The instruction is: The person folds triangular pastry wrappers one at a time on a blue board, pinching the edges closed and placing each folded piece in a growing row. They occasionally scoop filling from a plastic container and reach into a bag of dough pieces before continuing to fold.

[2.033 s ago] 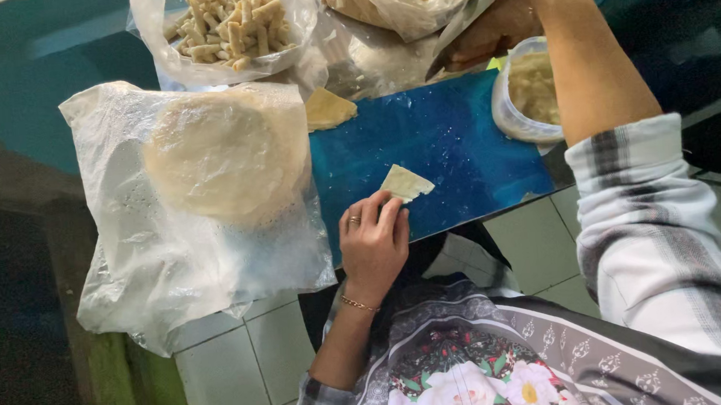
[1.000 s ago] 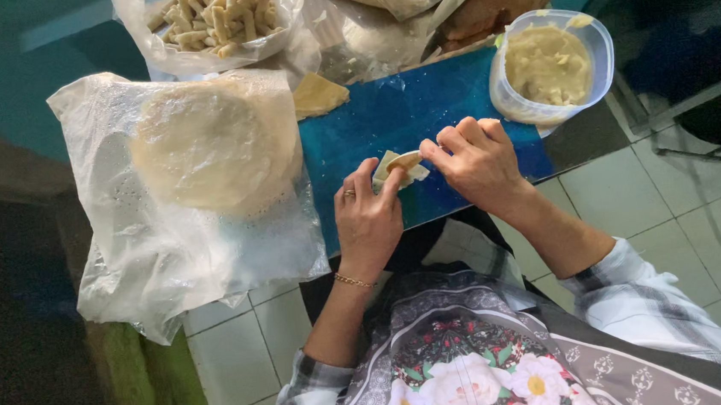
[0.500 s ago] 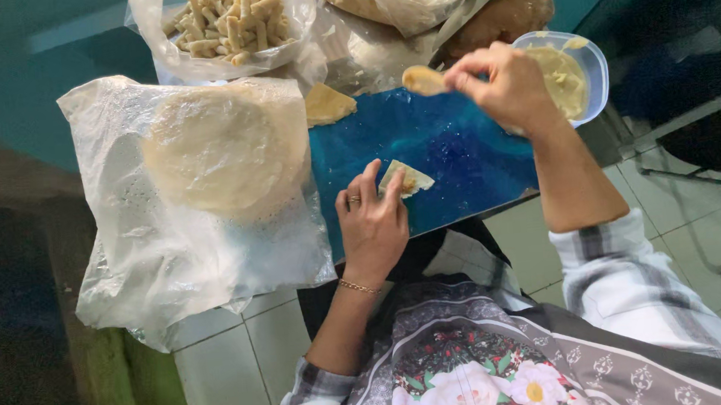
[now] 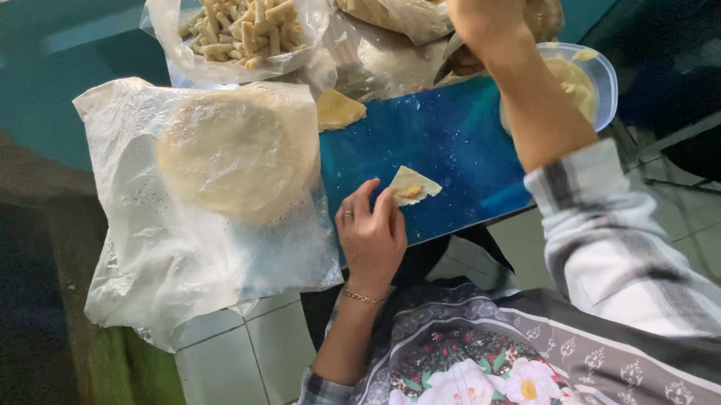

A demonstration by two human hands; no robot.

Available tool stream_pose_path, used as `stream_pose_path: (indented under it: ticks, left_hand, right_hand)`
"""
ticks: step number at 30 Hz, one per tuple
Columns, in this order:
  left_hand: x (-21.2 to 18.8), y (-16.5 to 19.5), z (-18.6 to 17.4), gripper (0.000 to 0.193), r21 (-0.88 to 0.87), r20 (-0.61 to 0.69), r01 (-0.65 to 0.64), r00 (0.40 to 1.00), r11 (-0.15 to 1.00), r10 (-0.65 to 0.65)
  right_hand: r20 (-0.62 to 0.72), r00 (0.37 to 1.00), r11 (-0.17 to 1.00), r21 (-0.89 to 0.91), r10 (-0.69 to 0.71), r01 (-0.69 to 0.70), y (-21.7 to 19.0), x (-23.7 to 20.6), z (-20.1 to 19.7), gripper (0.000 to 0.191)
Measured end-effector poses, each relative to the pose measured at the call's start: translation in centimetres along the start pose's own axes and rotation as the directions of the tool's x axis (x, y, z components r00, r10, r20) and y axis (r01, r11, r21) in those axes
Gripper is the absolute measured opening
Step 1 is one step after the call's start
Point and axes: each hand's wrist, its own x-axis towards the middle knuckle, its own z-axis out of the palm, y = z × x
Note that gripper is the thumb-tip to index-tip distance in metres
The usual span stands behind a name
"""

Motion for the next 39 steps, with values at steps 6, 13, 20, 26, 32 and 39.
stream_pose_path:
  ticks: [6, 13, 20, 26, 32, 39]
  left_hand:
    - [0.1, 0.8, 0.1, 0.018, 0.152, -0.033, 0.133, 0.991, 0.979, -0.13]
    - [1.1, 0.8, 0.1, 0.012, 0.114, 0.03, 0.149, 0.988, 0.982, -0.153]
    - [1.0, 0.6, 0.6, 0.012, -0.047, 0.048, 0.143, 0.989, 0.989, -0.141]
    - [0.8, 0.8, 0.3, 0.017, -0.157, 0.032, 0.059, 0.998, 0.986, -0.055]
    - [0.9, 1.1, 0.0, 0.018, -0.051, 0.066, -0.032, 0.997, 0.998, 0.035]
    - [1.1, 0.3, 0.2, 0.011, -0.032, 0.086, -0.108, 0.99, 0.994, 0.11]
  right_hand:
    - [0.487, 0.871, 0.914, 0.32, 0.068, -0.25, -10.0, -13.0, -12.9, 0.014]
    - [0.548, 0.812, 0.821, 0.358, 0.201, -0.444, -13.7, -15.6, -13.6, 0.014]
    - [0.565, 0.806, 0.797, 0.4, 0.175, -0.454, -13.6, -15.5, -13.7, 0.015]
    - [0.587, 0.801, 0.727, 0.499, 0.117, -0.472, -14.1, -14.9, -13.8, 0.018]
    - [0.426, 0.904, 0.754, 0.591, 0.011, -0.288, -14.5, -15.7, -13.4, 0.023]
    - [0.312, 0.949, 0.833, 0.536, -0.047, -0.135, -14.4, -17.1, -12.5, 0.031]
